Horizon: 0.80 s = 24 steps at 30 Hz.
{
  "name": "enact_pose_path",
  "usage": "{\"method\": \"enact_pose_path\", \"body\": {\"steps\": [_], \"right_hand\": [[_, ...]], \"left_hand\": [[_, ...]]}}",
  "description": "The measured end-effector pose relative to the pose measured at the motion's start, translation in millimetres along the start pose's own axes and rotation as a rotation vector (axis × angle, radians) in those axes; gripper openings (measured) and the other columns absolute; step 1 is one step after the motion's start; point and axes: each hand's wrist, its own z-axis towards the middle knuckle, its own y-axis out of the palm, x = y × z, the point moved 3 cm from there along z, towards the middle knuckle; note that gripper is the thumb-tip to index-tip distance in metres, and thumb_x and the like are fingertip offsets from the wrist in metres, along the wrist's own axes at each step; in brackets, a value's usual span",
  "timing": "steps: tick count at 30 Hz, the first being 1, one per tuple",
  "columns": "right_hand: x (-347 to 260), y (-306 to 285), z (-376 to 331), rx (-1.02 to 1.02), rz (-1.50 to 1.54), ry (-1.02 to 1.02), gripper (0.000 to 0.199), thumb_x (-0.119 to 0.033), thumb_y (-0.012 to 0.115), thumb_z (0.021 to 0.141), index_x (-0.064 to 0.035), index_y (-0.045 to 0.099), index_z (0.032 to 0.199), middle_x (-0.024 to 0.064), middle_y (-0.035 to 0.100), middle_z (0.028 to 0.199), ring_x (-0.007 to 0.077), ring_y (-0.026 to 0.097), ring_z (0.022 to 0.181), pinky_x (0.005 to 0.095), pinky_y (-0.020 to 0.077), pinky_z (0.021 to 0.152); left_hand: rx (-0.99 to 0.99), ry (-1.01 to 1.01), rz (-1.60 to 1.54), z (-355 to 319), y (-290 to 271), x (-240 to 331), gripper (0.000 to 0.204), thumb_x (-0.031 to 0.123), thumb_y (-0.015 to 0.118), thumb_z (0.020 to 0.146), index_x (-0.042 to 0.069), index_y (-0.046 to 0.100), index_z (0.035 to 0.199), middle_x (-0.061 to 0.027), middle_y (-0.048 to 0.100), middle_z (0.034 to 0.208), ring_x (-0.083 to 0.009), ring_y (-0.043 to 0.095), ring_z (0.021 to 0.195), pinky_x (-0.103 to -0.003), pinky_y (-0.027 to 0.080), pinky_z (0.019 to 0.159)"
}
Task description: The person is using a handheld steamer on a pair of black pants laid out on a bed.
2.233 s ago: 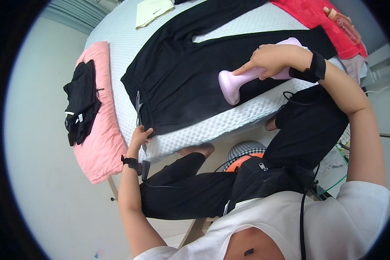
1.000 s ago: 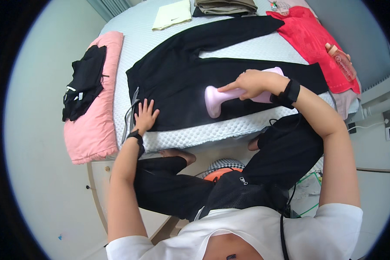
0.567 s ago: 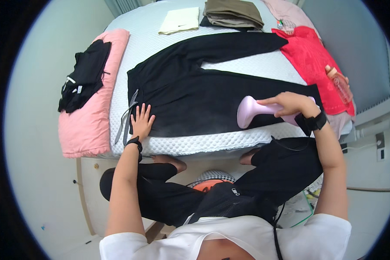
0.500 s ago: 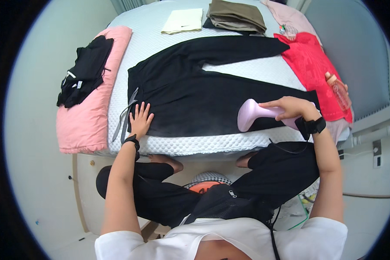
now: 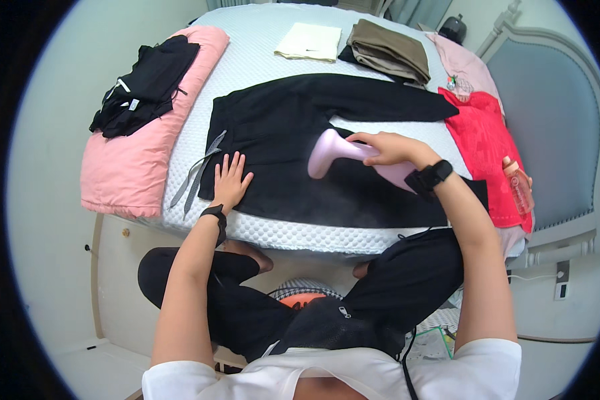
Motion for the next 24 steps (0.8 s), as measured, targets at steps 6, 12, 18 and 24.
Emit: {"method": "enact_pose_path", "body": {"steps": [6,12,18,24], "right_hand": [[6,1,55,-0.003,0.021,-0.041,0.060,-0.016,0.063,0.073,-0.0136,0.042,0.129,0.0151,0.056,0.114,0.0305,0.056,0.102,0.0362,0.0421,0.088],[24,0,34,-0.018,-0.054,-0.082,0.062,-0.016,0.064,0.071,-0.0166,0.042,0.129,0.0159,0.059,0.108,0.0324,0.058,0.096,0.0377,0.0444,0.083],[41,3,-2,0.059,0.037,-0.089,0.063,-0.014,0.064,0.071,-0.0183,0.042,0.130,0.0143,0.056,0.116,0.0322,0.057,0.100,0.0365,0.0440,0.086],[28,-1,15,0.038,0.002,-0.035,0.062,-0.015,0.063,0.072,-0.0171,0.042,0.129,0.0155,0.059,0.110,0.0326,0.058,0.096,0.0382,0.0447,0.084]], "left_hand": [[0.005,0.004,-0.083,-2,0,0,0.059,0.043,0.040,0.090,0.015,0.027,0.140,-0.0042,0.022,0.147,-0.0269,0.015,0.136,-0.046,0.011,0.109],[0.050,0.026,-0.154,-4,-3,-8,0.056,0.038,0.040,0.091,0.015,0.026,0.140,-0.0060,0.022,0.147,-0.0247,0.017,0.136,-0.045,0.011,0.109],[0.097,0.017,-0.154,-7,-4,-10,0.058,0.035,0.039,0.091,0.006,0.026,0.139,-0.0110,0.023,0.146,-0.0243,0.018,0.136,-0.042,0.011,0.110],[0.127,-0.020,-0.095,-6,-6,-5,0.055,0.033,0.040,0.091,0.004,0.030,0.137,-0.0114,0.027,0.144,-0.0252,0.019,0.135,-0.043,0.012,0.109]]}}
